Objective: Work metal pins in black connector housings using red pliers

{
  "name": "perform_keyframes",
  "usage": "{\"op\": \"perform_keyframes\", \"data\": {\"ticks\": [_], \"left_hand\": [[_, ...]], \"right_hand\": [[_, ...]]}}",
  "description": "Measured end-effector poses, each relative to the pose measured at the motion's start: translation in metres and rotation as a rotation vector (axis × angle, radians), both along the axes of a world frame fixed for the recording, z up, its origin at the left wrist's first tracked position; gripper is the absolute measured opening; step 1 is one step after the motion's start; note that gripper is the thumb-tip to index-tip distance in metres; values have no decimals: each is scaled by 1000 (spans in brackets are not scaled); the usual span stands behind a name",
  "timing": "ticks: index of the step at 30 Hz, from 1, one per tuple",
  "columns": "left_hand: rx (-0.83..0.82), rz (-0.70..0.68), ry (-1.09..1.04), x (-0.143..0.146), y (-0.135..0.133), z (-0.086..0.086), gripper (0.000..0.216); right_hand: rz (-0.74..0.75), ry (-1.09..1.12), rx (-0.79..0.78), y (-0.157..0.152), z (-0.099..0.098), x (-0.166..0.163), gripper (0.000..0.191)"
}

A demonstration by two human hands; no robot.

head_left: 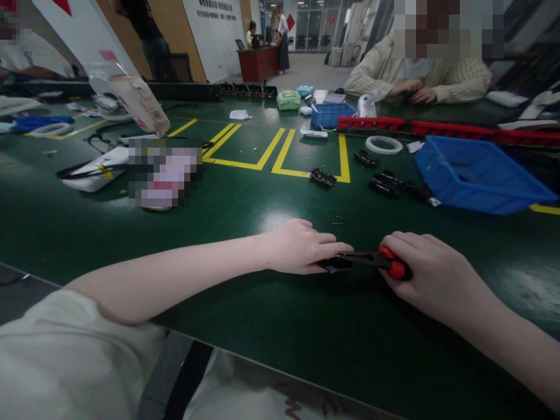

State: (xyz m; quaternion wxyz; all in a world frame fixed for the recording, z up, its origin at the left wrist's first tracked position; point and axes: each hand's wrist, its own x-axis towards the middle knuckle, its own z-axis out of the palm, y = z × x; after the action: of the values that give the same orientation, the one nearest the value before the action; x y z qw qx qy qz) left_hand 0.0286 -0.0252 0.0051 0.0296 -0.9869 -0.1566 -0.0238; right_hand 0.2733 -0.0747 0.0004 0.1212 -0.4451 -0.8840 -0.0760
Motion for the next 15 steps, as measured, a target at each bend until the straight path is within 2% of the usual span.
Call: {"op": "perform_keyframes", "data": {"ticks": [9,15], "left_hand": [[-59,-11,-58,0,2,-6,31],[-82,-18,-70,1,3,-6,30]], "right_hand": [[62,-88,165,1,3,2,6],[69,-68,129,2,0,-1,5]]}}
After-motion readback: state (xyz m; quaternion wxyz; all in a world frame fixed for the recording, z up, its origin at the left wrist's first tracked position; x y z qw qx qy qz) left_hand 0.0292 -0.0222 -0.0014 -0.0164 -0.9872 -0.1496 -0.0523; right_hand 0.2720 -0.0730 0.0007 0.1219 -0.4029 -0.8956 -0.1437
